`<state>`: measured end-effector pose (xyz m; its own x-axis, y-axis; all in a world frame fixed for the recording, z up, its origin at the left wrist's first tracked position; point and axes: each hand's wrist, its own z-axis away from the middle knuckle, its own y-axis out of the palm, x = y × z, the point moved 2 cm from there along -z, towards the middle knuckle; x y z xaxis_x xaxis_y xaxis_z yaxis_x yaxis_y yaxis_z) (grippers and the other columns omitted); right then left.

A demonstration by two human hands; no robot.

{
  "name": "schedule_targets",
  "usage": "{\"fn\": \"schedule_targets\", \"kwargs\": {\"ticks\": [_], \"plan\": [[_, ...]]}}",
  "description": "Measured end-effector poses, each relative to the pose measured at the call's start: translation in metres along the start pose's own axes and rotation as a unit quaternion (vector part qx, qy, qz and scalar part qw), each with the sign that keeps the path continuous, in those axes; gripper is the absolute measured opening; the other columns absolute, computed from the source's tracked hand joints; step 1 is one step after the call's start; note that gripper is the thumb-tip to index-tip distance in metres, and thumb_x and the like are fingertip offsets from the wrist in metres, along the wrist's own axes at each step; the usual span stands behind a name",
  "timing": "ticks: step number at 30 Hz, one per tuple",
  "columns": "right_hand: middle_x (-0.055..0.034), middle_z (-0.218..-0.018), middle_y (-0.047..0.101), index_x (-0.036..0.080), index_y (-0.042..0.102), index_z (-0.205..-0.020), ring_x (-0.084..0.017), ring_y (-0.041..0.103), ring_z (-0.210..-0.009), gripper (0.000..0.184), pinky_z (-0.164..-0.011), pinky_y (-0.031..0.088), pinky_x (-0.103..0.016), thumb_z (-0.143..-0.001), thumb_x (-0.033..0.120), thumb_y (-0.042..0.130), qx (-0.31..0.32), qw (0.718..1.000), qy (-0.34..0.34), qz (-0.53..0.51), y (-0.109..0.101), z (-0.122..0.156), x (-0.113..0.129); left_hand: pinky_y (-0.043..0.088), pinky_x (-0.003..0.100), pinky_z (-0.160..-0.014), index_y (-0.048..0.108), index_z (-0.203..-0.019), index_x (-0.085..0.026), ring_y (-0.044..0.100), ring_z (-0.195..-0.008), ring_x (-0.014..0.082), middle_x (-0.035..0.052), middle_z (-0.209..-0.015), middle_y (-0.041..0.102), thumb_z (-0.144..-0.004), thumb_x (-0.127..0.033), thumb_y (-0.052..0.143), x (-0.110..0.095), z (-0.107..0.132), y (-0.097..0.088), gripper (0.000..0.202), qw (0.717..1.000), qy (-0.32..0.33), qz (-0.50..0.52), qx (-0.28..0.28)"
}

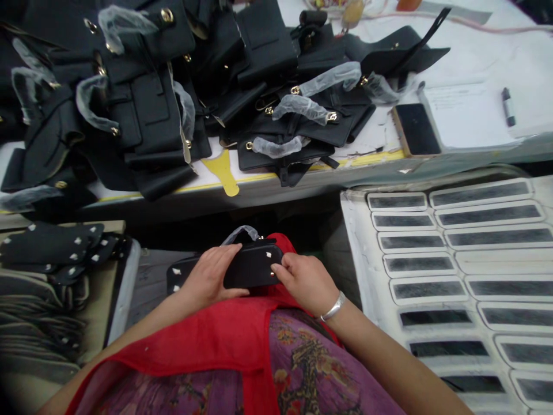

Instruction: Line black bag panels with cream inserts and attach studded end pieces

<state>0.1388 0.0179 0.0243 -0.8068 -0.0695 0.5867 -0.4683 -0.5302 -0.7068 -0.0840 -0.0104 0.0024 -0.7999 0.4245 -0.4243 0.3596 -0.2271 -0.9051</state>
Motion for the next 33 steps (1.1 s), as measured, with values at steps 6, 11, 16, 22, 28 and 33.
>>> {"fn": "schedule_targets", "kwargs": {"ticks": [6, 11, 16, 22, 28, 33], "plan": [[0.001, -0.052, 0.05, 0.019, 0.046, -0.058, -0.011, 0.042, -0.049, 0.036, -0.051, 0.022, -0.025, -0.085, 0.042, 0.043, 0.013, 1.0, 0.003, 0.011, -0.002, -0.002, 0.001, 0.034, 0.048, -0.103, 0.037, -0.13, -0.013, 0.045, -0.12, 0.0308, 0.0172, -0.129, 0.05, -0.067, -0.058, 0.065, 0.007, 0.014, -0.004, 0.082, 1.0, -0.021, -0.011, -0.004], [0.0012, -0.051, 0.049, 0.019, 0.045, -0.058, -0.011, 0.041, -0.048, 0.035, -0.051, 0.02, -0.026, -0.085, 0.041, 0.044, 0.024, 0.999, 0.008, 0.031, -0.001, -0.003, 0.003, 0.035, 0.045, -0.101, 0.04, -0.127, -0.013, 0.048, -0.115, 0.0293, 0.0161, -0.124, 0.053, -0.071, -0.057, 0.062, 0.004, 0.013, -0.005, 0.075, 1.0, -0.012, -0.002, -0.016], [0.0014, -0.052, 0.049, 0.019, 0.046, -0.058, -0.01, 0.041, -0.048, 0.033, -0.051, 0.02, -0.026, -0.084, 0.04, 0.046, 0.018, 0.998, 0.003, 0.052, -0.001, -0.003, 0.002, 0.037, 0.045, -0.097, 0.039, -0.129, -0.013, 0.049, -0.113, 0.0297, 0.0159, -0.122, 0.053, -0.072, -0.055, 0.061, 0.003, 0.011, -0.004, 0.074, 1.0, -0.008, -0.014, -0.013], [0.0014, -0.051, 0.051, 0.018, 0.049, -0.058, -0.009, 0.041, -0.049, 0.033, -0.052, 0.021, -0.026, -0.083, 0.038, 0.049, 0.001, 0.999, 0.007, 0.031, 0.0, -0.002, 0.0, 0.037, 0.046, -0.094, 0.038, -0.134, -0.016, 0.047, -0.112, 0.0311, 0.0154, -0.127, 0.05, -0.072, -0.052, 0.062, 0.0, 0.011, -0.004, 0.076, 0.999, -0.009, -0.035, 0.005], [0.0005, -0.054, 0.055, 0.017, 0.054, -0.058, -0.009, 0.042, -0.049, 0.033, -0.052, 0.023, -0.025, -0.083, 0.038, 0.049, -0.009, 1.0, 0.003, 0.024, 0.002, 0.002, 0.0, 0.038, 0.047, -0.092, 0.038, -0.136, -0.018, 0.046, -0.112, 0.0324, 0.0159, -0.127, 0.048, -0.074, -0.053, 0.059, -0.004, 0.013, -0.005, 0.074, 0.998, 0.007, -0.051, 0.022], [-0.0022, -0.061, 0.061, 0.017, 0.057, -0.062, -0.011, 0.048, -0.055, 0.031, -0.052, 0.023, -0.025, -0.084, 0.038, 0.049, -0.035, 0.996, -0.001, 0.087, 0.005, 0.006, 0.003, 0.039, 0.046, -0.09, 0.039, -0.135, -0.017, 0.048, -0.111, 0.0327, 0.0167, -0.128, 0.048, -0.074, -0.056, 0.058, -0.005, 0.014, -0.008, 0.075, 0.997, 0.013, -0.079, 0.02]]}}
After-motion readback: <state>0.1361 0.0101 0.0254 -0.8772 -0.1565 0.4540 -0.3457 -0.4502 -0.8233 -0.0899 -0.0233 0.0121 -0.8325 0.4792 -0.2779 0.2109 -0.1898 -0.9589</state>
